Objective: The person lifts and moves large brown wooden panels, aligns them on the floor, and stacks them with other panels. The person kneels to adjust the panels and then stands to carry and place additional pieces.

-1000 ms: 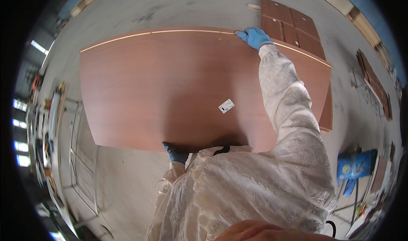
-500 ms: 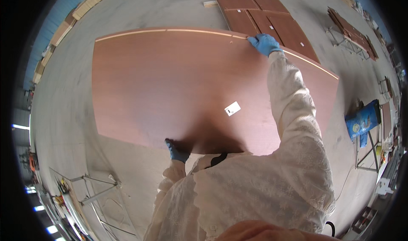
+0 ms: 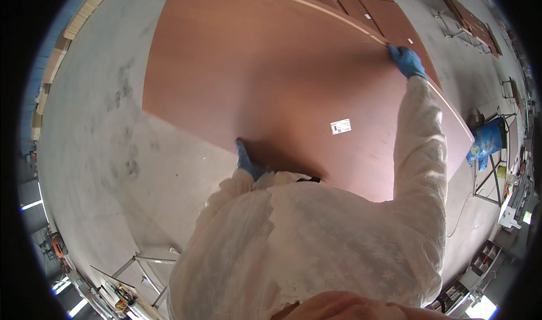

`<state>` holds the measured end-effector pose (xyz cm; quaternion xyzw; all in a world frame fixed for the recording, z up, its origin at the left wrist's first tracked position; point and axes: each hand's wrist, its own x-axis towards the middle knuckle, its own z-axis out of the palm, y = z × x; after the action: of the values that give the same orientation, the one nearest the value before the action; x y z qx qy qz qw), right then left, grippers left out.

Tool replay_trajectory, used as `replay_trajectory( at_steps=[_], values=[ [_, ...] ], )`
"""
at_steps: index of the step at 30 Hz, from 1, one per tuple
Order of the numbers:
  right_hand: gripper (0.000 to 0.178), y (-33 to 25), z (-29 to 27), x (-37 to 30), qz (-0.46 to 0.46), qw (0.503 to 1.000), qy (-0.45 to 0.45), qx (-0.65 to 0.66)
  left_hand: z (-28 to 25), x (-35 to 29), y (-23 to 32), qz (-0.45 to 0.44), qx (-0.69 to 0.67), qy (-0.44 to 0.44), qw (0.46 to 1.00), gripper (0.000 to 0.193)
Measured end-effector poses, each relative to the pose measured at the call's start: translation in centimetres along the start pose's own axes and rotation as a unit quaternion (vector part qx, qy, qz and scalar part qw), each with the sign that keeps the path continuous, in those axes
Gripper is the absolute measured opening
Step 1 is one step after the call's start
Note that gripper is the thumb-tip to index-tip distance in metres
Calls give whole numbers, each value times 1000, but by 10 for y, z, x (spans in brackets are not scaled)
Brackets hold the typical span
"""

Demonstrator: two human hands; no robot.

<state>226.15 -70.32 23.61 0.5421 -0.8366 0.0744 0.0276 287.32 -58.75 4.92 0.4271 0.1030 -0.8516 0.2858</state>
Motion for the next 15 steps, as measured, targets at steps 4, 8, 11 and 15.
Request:
replay_trajectory(
  at_steps=[4,8,11,15],
  values=[
    [62,29,-3,-15,62,998,4,-31,46,8,59,-31,105,7,994,99],
    [62,77,-20,-42,110,993,2,-48,93,31,86,-88,50,26,995,97],
    [67,125,-39,-75,133,989,-24,-59,110,69,86,-82,96,14,992,96],
    [69,184,-54,-136,225,969,-45,-90,130,127,78,-42,173,-18,984,97]
  ],
)
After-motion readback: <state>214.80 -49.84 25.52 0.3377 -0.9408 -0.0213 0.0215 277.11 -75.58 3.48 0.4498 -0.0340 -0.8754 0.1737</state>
